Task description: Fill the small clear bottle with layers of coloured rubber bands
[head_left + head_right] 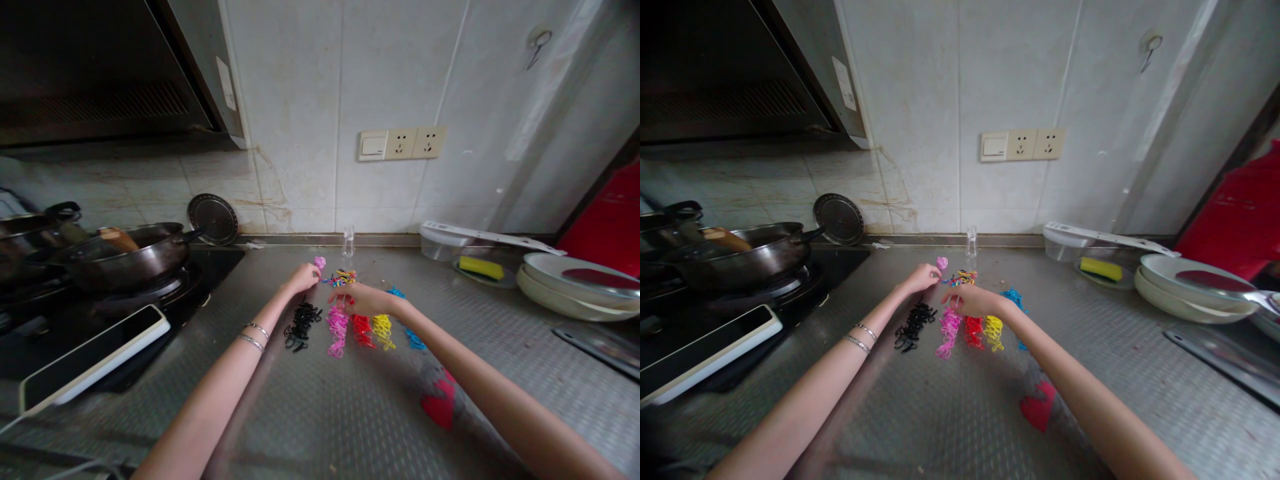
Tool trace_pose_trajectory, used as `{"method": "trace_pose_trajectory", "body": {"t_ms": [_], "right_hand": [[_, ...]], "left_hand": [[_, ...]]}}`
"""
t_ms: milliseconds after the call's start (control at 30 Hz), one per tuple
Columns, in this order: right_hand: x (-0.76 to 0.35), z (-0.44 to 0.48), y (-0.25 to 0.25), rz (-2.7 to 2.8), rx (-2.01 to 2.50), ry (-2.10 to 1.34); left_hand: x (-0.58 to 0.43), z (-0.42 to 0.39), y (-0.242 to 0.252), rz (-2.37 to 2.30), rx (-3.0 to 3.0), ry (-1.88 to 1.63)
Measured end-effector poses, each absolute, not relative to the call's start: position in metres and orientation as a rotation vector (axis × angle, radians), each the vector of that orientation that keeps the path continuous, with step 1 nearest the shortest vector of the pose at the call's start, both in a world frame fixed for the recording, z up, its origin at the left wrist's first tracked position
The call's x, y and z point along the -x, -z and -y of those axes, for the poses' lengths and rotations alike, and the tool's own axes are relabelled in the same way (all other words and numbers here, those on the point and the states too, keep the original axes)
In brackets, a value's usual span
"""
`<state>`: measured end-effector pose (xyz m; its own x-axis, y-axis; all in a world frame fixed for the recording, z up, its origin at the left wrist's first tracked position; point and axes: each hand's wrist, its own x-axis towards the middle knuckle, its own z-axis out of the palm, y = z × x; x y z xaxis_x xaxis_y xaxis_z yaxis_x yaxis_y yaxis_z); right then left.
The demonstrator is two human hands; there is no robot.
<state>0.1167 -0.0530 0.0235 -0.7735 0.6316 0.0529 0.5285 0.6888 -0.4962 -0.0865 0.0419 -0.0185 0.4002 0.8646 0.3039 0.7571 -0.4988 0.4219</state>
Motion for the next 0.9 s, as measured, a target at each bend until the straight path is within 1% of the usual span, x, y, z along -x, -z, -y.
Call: {"method": "trace_pose_trajectory", "body": {"t_ms": [133,333,500,667,900], "right_hand": [[-0.124,0.055,-0.032,2.628,0.976,-0.705],[-0.139,0.052,-0.041,2.506,1.092,-0.677],[-0.156,0.032,-0.027,2.385,1.234,-0.469],[-0.165,0.012,-0.006,2.321,1.395,-0.347],[-0.156,0.004,0.007,2.352,1.529,-0.255]], "left_hand": [[0.085,-0.039,0.018,-1.43,-2.496,-0.682],[0.084,-0.036,0.013,-1.434,-2.459,-0.74],[0.081,-0.022,-0.009,-1.286,-2.417,-0.745],[0.071,0.013,-0.031,-1.107,-2.4,-0.601],[0.059,0.05,-0.016,-1.002,-2.218,-0.479]]}}
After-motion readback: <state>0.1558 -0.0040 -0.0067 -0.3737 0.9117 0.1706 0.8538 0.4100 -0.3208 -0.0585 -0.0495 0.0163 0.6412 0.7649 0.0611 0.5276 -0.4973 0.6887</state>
